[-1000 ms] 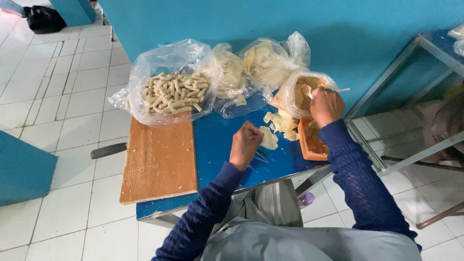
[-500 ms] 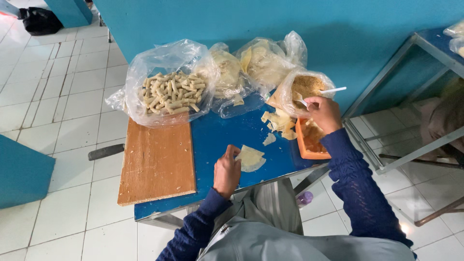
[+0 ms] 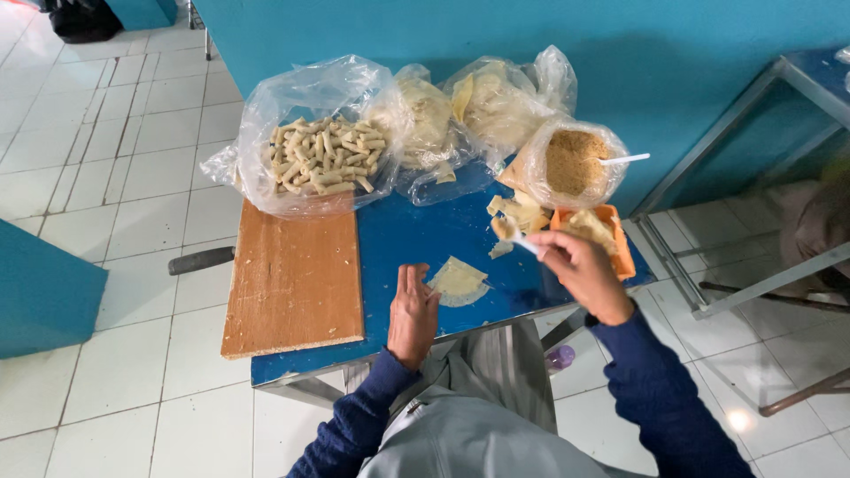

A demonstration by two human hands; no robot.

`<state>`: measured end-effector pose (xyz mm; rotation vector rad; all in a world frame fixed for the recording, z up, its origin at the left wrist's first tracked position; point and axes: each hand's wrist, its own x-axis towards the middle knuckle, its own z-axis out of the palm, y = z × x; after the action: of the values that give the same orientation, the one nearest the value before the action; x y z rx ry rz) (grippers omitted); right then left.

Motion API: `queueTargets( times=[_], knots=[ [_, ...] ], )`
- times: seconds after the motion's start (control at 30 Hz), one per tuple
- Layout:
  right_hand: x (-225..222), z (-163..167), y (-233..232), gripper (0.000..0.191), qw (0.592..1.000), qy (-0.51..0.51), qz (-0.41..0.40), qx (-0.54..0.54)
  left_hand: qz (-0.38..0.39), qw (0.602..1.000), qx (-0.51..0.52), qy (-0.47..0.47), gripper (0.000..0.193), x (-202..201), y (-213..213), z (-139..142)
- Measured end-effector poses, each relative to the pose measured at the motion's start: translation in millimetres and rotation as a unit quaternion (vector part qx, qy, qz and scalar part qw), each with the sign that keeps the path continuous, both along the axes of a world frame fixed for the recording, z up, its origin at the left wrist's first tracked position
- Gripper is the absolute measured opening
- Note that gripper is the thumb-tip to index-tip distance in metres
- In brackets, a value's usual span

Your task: The person sits at a blue table and folds thin square dough sheets in half into triangular pieces, stacking the folded pieces in a pile on the table. They occasionally use a plastic spoon to scoop a powdery substance from a bag and place folded or scrap pieces into an orange container.

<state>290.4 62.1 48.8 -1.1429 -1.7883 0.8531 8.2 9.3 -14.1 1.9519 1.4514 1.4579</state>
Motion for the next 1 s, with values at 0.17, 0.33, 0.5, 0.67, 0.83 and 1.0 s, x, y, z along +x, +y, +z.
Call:
queueTargets(
  times=[0.17,0.33,0.5,0.67,0.83,1.0],
  knots=[
    [-39.6,-18.9,-27.0,0.024,0.992,-0.104,0.030,-0.058,0.004,1.000,0.010,0.027,0.044,3.2,-5.7,1.6],
    [-53.6,-18.7,-38.4,0.024,0.957,-0.254,0.008,0.140,0.011,0.999,0.000,0.042,0.040,3.8,-8.8,3.9],
    [-52.1,-19.8,-44.5,0.035,0.864,-0.394,0.032,0.313,0.005,1.000,0.011,0.005,0.041,4.7,-7.8,6.1],
    [-42.4,-22.9,-47.9,0.047,0.814,-0.436,0.054,0.381,-0.005,0.997,-0.051,-0.062,0.044,8.5,-0.1,5.8],
    [-39.7,-14.8,-50.8,0.039,0.879,-0.345,0.012,0.329,-0.031,0.994,-0.068,-0.085,0.044,9.2,8.2,0.6],
    [-9.9,13.2,-30.5,0.022,0.899,-0.278,-0.146,0.304,-0.090,0.989,-0.052,-0.105,0.042,4.4,12.2,-2.7]
  ],
)
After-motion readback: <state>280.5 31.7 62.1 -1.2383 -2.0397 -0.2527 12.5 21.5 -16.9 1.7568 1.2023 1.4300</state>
